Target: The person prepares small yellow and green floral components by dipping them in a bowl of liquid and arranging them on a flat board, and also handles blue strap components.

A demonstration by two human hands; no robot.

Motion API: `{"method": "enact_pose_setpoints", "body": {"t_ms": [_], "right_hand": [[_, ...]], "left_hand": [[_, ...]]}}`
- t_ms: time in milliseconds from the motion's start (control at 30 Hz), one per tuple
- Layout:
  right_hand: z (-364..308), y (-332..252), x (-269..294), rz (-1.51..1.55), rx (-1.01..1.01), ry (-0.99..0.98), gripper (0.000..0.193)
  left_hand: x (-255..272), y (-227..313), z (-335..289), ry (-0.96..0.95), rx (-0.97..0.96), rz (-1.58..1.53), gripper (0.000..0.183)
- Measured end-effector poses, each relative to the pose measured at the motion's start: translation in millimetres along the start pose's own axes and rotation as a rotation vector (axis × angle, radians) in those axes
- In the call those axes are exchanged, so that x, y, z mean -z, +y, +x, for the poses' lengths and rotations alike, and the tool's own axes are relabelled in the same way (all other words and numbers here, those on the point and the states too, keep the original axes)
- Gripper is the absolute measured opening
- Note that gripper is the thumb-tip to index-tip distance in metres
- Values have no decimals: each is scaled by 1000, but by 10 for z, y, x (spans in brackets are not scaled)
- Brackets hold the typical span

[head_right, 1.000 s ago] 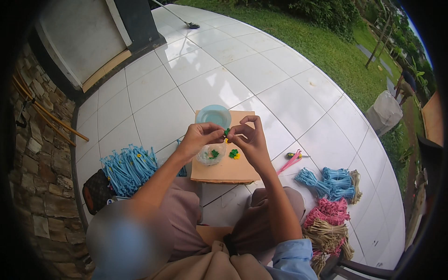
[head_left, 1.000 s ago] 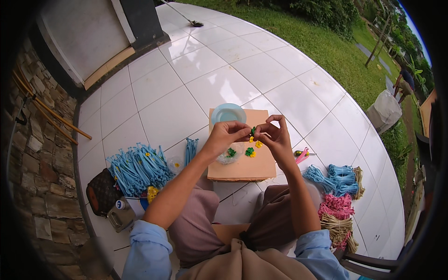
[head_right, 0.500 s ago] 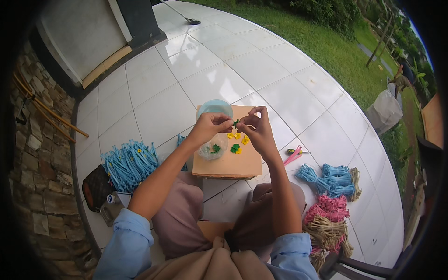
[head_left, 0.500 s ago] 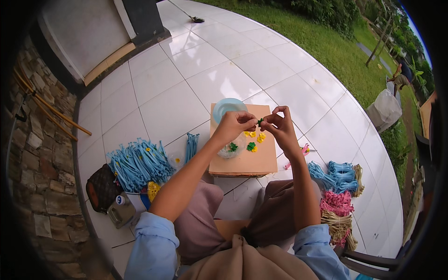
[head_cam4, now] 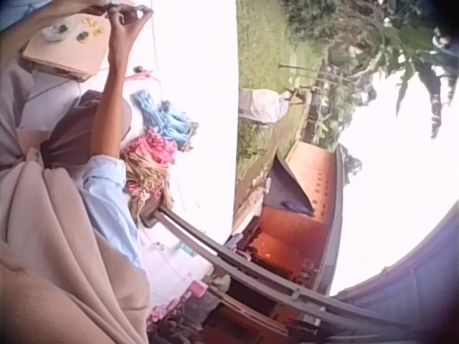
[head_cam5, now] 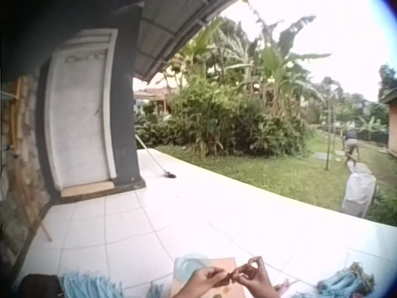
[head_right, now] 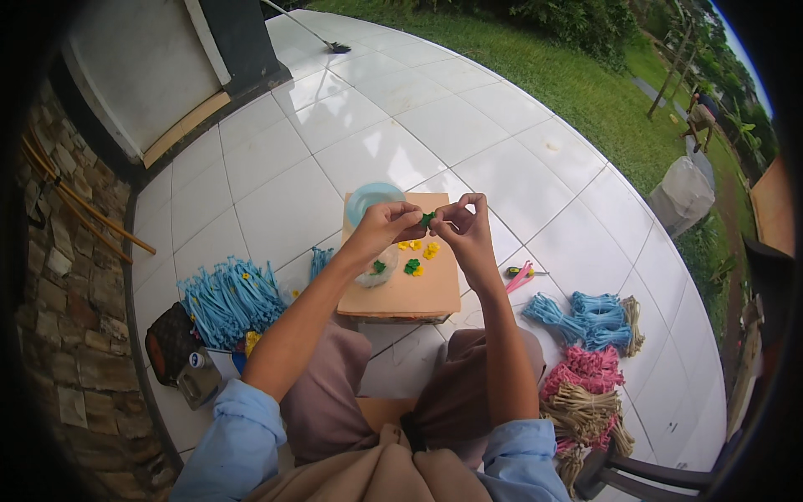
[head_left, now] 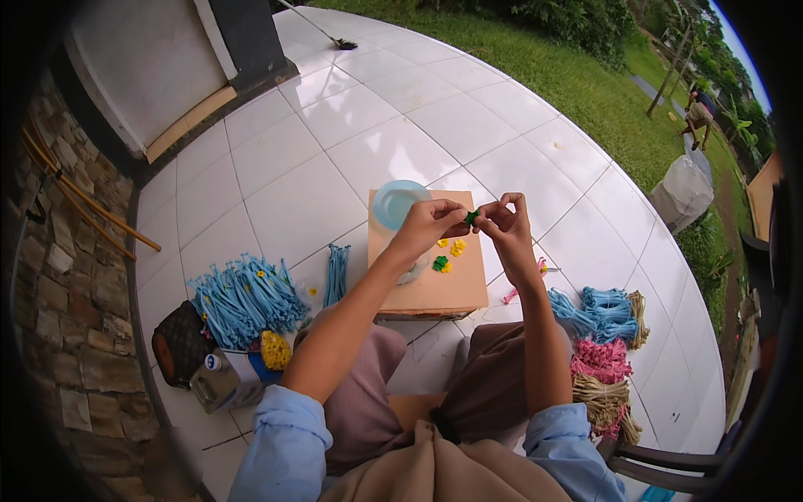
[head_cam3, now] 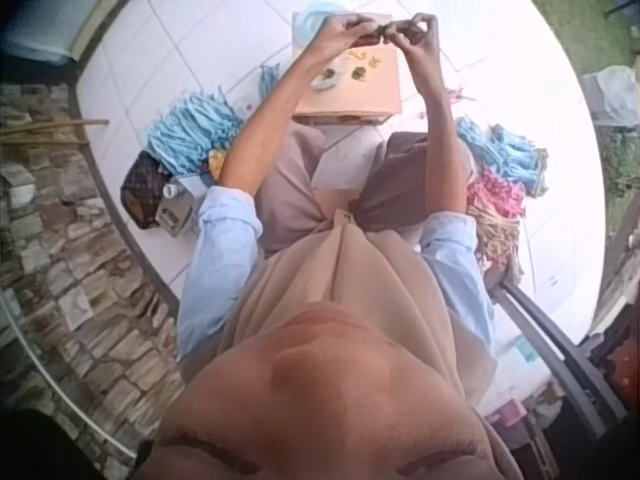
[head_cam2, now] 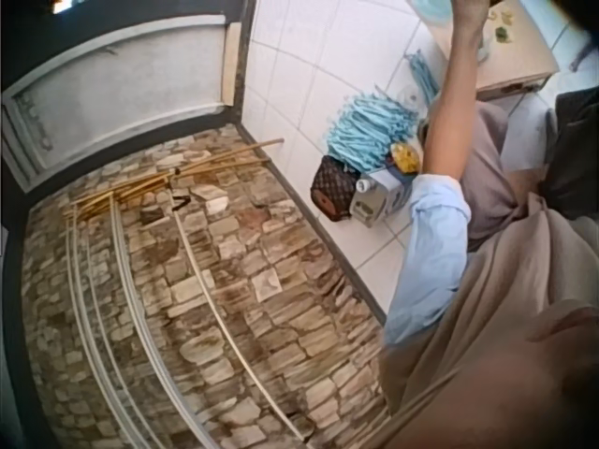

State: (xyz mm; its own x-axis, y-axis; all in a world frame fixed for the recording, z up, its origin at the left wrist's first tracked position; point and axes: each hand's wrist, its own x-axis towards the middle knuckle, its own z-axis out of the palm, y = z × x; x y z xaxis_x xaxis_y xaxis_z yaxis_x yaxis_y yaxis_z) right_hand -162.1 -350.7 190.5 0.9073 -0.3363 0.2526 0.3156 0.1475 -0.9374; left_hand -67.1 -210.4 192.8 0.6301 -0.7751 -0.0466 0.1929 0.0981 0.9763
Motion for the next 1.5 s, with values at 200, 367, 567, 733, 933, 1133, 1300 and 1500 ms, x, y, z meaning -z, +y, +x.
{"method": "enact_pose_setpoints", "body": {"t_ms": [200, 367, 567, 733, 933, 1133, 1300, 1500], "right_hand": [[-56, -130, 22, 135, -132, -120, 35], [-52, -126, 80, 404, -202, -193, 33], [-16, -70, 94, 460, -201, -154, 33], [-19, -65, 75, 493, -182, -134, 31], [-17, -71, 75, 541, -156, -162, 31], [60, -15, 47, 139, -150, -61, 32], [73, 766, 224, -1085, -184, 2, 37], [-22, 1091, 96, -1202, -95, -136, 46]], "left_hand": [[47, 88, -71, -137, 152, -79, 33], [38, 117, -106, -216, 194, -197, 36], [-15, 162, -121, -200, 183, -259, 30], [-37, 177, -126, -206, 166, -313, 26], [-13, 193, -127, -203, 129, -316, 26], [255, 101, 86, -20, -43, 213, 20], [236, -588, 418, 21, -66, 913, 11], [234, -893, 404, 71, -165, 1517, 9]]}}
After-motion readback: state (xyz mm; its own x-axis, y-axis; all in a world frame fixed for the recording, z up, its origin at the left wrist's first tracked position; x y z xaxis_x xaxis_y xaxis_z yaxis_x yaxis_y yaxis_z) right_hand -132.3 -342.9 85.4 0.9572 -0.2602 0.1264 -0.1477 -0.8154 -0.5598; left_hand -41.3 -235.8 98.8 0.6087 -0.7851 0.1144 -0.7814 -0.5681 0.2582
